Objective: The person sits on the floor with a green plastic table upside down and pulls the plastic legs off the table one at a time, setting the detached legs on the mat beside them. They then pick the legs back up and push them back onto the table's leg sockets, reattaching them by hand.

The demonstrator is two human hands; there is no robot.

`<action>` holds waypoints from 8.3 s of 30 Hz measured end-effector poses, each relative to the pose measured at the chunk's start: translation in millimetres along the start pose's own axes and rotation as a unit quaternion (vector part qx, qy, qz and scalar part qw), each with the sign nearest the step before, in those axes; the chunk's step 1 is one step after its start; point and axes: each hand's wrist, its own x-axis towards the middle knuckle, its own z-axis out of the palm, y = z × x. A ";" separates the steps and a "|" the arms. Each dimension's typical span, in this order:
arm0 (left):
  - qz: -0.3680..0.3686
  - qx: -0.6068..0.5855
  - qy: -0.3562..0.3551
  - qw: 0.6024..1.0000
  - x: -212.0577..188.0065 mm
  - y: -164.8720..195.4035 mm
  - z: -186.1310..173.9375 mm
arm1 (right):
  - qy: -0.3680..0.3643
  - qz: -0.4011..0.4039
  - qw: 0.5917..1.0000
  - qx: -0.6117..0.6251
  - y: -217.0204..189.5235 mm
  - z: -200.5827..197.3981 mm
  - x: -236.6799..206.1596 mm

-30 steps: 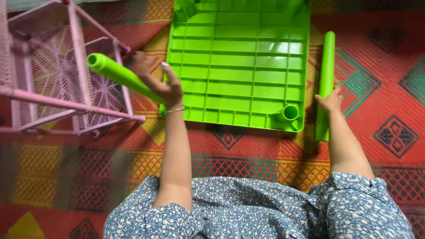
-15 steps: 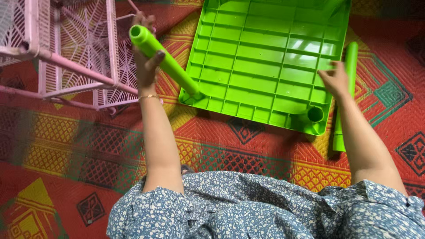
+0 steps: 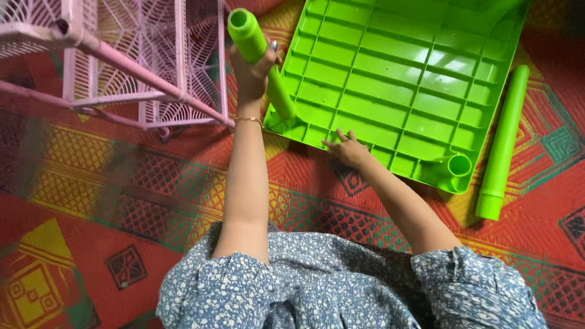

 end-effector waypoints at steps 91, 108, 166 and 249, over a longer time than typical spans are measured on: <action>-0.212 0.162 0.077 0.961 -42.5 -3.7 7.2 | -0.011 0.162 0.986 0.033 -23.0 0.6 7.9; 0.042 0.312 0.342 0.886 -27.3 -18.9 40.3 | -0.011 0.169 0.985 0.038 -36.9 -18.2 1.2; -0.172 0.570 -0.324 0.735 -287.4 -102.4 223.1 | 0.258 0.527 0.792 0.166 189.3 -25.6 -411.3; -0.222 0.704 -0.114 0.665 -177.1 -33.7 16.7 | 0.672 0.173 0.645 0.320 107.5 -127.1 -272.6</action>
